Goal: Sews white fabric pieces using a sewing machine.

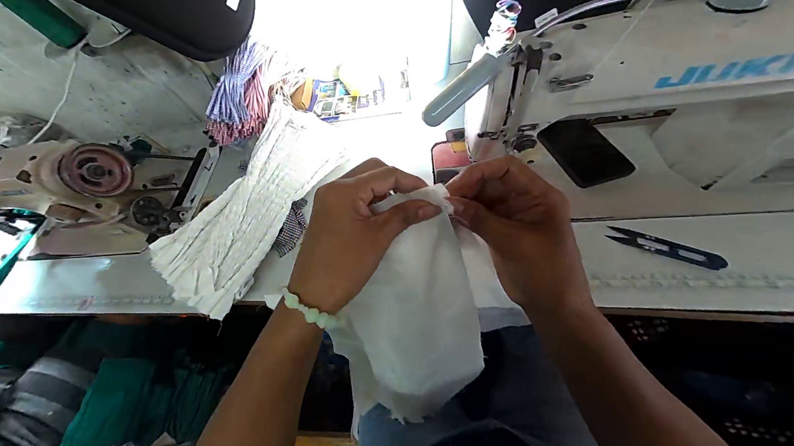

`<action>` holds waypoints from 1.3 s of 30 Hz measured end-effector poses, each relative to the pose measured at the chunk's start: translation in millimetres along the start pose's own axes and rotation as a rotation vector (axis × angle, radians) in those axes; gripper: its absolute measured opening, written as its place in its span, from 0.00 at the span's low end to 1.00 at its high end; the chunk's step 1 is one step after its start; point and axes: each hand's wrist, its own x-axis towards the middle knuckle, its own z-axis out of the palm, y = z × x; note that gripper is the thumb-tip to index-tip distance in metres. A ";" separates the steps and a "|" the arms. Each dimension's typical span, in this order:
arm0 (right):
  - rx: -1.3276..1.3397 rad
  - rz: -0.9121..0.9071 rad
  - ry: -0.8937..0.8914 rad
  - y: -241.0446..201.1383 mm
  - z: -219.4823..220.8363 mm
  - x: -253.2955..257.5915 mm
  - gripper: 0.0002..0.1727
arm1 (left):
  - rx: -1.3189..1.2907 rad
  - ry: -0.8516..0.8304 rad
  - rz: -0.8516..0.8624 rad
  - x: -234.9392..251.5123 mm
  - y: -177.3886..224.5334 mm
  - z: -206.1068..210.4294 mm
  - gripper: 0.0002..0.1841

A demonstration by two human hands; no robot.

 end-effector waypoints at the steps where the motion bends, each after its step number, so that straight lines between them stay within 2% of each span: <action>1: -0.111 -0.038 0.042 -0.2 0.4 -1.6 0.09 | 0.035 0.017 0.019 0.5 -1.8 0.9 0.06; 3: -0.367 -0.147 0.121 2.8 -0.8 -9.8 0.09 | 0.069 0.054 0.042 0.5 -6.0 1.9 0.06; 5: -0.466 -0.176 0.143 8.8 -1.7 -25.3 0.07 | 0.071 0.093 0.032 -0.7 -11.3 1.0 0.07; 7: -0.417 -0.042 0.048 18.1 -0.7 -41.4 0.11 | 0.050 0.111 0.030 -2.7 -17.9 -0.4 0.08; 10: -0.234 0.296 -0.143 24.3 -2.9 -46.4 0.18 | 0.044 0.104 0.062 -6.0 -23.8 0.9 0.07; 11: -0.209 0.331 -0.163 24.1 -3.8 -45.6 0.18 | 0.051 0.101 0.080 -6.0 -24.8 1.7 0.07; 12: -0.256 0.277 -0.147 24.2 -3.9 -47.1 0.18 | 0.067 0.100 0.097 -6.0 -25.4 1.9 0.07; 15: -0.506 -0.064 0.015 17.9 -1.9 -52.1 0.14 | 0.136 0.118 0.126 -6.3 -26.1 -0.5 0.07; 16: -0.530 -0.109 0.036 14.8 -1.6 -51.6 0.13 | 0.149 0.122 0.129 -6.2 -25.2 -1.8 0.07; 21: -0.613 -0.078 0.009 14.5 7.8 -48.3 0.14 | 0.141 0.123 0.095 -6.2 -16.5 -8.7 0.08; 24: -0.696 -0.057 -0.007 12.4 10.7 -42.1 0.18 | 0.115 0.119 0.050 -8.1 -14.7 -10.7 0.08; 27: -0.457 0.100 -0.121 11.2 6.9 -35.9 0.12 | 0.112 0.110 0.021 -10.0 -14.4 -12.3 0.08; 29: -0.106 0.360 -0.206 5.2 2.8 -30.6 0.07 | 0.102 0.110 0.021 -11.1 -14.8 -13.6 0.08; 32: 0.276 0.664 -0.310 12.5 -3.3 -28.0 0.09 | 0.065 0.096 0.024 -13.8 -15.1 -16.6 0.08; 35: 0.427 0.730 -0.419 30.2 -8.9 -31.2 0.18 | 0.022 0.080 0.042 -16.0 -17.2 -19.0 0.07; 39: 0.492 0.556 -0.504 45.4 -16.7 -38.4 0.13 | -0.040 0.070 0.028 -22.7 -22.2 -22.9 0.07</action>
